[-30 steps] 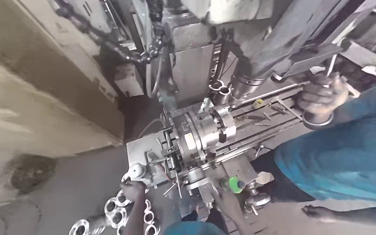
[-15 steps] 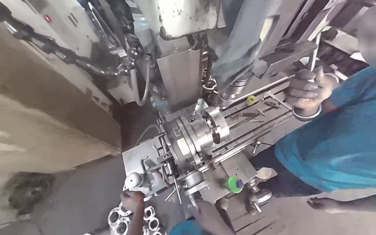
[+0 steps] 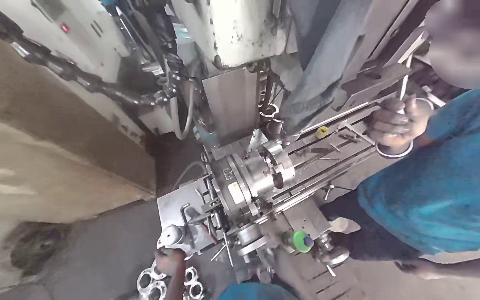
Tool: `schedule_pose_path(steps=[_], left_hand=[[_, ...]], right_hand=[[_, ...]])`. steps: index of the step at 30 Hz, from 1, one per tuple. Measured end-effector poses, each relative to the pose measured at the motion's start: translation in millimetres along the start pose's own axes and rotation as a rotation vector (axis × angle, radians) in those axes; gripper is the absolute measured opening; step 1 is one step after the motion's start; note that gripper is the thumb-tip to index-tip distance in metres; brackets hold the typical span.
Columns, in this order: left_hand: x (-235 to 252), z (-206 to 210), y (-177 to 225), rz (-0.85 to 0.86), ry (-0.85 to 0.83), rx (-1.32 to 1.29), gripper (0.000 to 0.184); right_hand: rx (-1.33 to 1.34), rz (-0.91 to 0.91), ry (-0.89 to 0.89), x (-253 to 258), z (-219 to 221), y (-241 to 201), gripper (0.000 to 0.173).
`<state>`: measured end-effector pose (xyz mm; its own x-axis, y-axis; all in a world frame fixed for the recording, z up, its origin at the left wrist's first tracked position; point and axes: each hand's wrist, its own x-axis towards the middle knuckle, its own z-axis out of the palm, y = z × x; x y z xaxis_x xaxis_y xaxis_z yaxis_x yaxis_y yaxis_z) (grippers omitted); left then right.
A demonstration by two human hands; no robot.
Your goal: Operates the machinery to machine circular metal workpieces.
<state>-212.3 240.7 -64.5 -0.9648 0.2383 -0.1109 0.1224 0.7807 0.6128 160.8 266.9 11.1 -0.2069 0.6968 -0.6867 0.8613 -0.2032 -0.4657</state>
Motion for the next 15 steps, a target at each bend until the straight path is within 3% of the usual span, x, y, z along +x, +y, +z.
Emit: schedule_pose_path(steps=[2,4,7,9,12,15], left_hand=[[-1.1,0.0,-2.3,0.006,0.004,0.006,0.047],[-0.7,-1.4,-2.2,0.001,0.007,0.008,0.047],[-1.3,-2.2,0.4,0.001,-0.003,0.017,0.047],[-0.8,-2.0,1.8,-0.008,-0.003,0.025,0.047],[-2.7,-2.5,0.9,-0.014,0.002,0.017,0.046],[0.4,-2.7,-0.8,-0.004,0.0,-0.015,0.047]], right_hand=[[0.061,-0.027,-0.156,-2.6,23.7,-27.7,0.052],[0.019,-0.087,-0.218,-29.4,5.9,-58.2,0.055],[0.041,-0.033,-0.07,-42.3,-32.7,-31.8,0.058],[0.069,0.039,-0.008,-16.0,-21.4,-7.0,0.057],[0.093,0.008,-0.18,-4.3,22.3,-34.8,0.053],[0.082,-0.061,-0.246,-36.9,-14.5,-55.4,0.059]])
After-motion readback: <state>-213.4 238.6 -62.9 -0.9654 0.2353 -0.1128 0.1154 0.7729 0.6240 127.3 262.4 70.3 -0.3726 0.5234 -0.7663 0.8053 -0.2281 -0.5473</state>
